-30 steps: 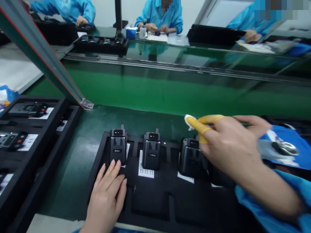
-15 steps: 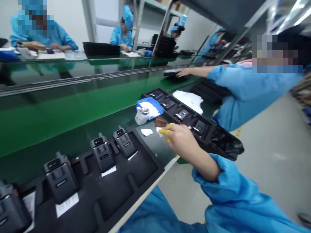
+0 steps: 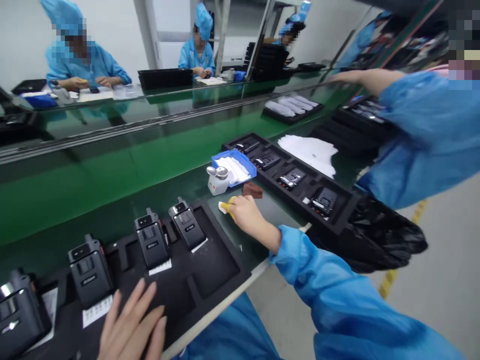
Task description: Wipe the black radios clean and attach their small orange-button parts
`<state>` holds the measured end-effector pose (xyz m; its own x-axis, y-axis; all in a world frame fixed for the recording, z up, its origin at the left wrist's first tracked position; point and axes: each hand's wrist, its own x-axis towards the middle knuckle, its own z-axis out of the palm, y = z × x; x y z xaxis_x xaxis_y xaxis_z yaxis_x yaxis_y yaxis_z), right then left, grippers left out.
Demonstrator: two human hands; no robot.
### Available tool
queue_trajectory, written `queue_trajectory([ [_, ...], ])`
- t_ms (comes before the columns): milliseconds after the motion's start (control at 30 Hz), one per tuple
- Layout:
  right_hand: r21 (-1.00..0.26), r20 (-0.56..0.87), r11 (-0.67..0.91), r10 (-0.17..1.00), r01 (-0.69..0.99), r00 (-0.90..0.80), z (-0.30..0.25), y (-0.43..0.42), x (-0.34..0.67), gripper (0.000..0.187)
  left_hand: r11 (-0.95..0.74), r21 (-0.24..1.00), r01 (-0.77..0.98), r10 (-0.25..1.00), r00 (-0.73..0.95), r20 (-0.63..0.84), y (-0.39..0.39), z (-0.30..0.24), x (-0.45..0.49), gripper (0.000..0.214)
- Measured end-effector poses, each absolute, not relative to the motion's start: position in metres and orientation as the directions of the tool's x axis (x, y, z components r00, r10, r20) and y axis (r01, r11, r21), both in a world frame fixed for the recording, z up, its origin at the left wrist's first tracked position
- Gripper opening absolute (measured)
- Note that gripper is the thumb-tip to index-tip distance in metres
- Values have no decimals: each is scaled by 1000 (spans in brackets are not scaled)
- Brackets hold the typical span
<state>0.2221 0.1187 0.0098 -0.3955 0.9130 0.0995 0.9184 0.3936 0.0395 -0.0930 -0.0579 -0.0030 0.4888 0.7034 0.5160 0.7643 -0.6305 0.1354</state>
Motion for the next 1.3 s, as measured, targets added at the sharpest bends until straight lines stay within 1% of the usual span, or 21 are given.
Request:
queue_trajectory([
  [67,31,134,406,904,913,-406,14,120,229,25,-641,118,758,693,507,512,-50,8,-70,21],
  [100,34,182,407,896,913,-406,19,121,234,26,-647,116,753,688,511,515,-46,11,-59,20],
  [167,55,342,390,857,919,-385,32,127,243,28,-656,108,747,676,519,523,-38,15,-38,17],
  [233,86,509,358,786,930,-350,47,138,246,29,-653,93,751,673,521,524,-31,11,-21,17],
  [267,104,557,344,758,933,-341,53,145,245,29,-647,83,758,676,520,523,-28,8,-13,18],
  [300,122,569,335,748,934,-342,57,152,242,29,-640,72,765,679,519,519,-25,4,-7,20],
  [467,200,437,372,794,906,-423,55,181,228,29,-570,13,821,734,502,457,-20,-11,9,29],
  [567,227,442,392,775,892,-453,47,185,231,30,-513,6,858,788,469,399,-21,-12,12,35],
  [667,249,507,401,722,882,-471,47,182,233,30,-481,3,877,821,449,353,-21,-10,14,39],
  [733,245,567,424,666,872,-484,51,175,227,28,-474,4,880,831,446,332,-20,-8,15,41],
  [833,220,624,539,562,813,-542,55,156,204,27,-482,16,876,831,451,325,-18,-7,15,41],
  [967,233,566,746,418,624,-710,43,139,168,21,-487,43,872,831,448,331,-18,-8,15,42],
  [1067,272,522,802,341,531,-782,30,138,150,20,-479,75,874,841,433,325,-18,-10,15,41],
  [1167,289,490,822,313,491,-813,24,142,144,24,-475,94,875,846,425,323,-18,-10,15,39],
  [1300,274,486,830,316,485,-815,24,145,150,25,-481,97,872,846,431,314,-17,-11,15,41],
])
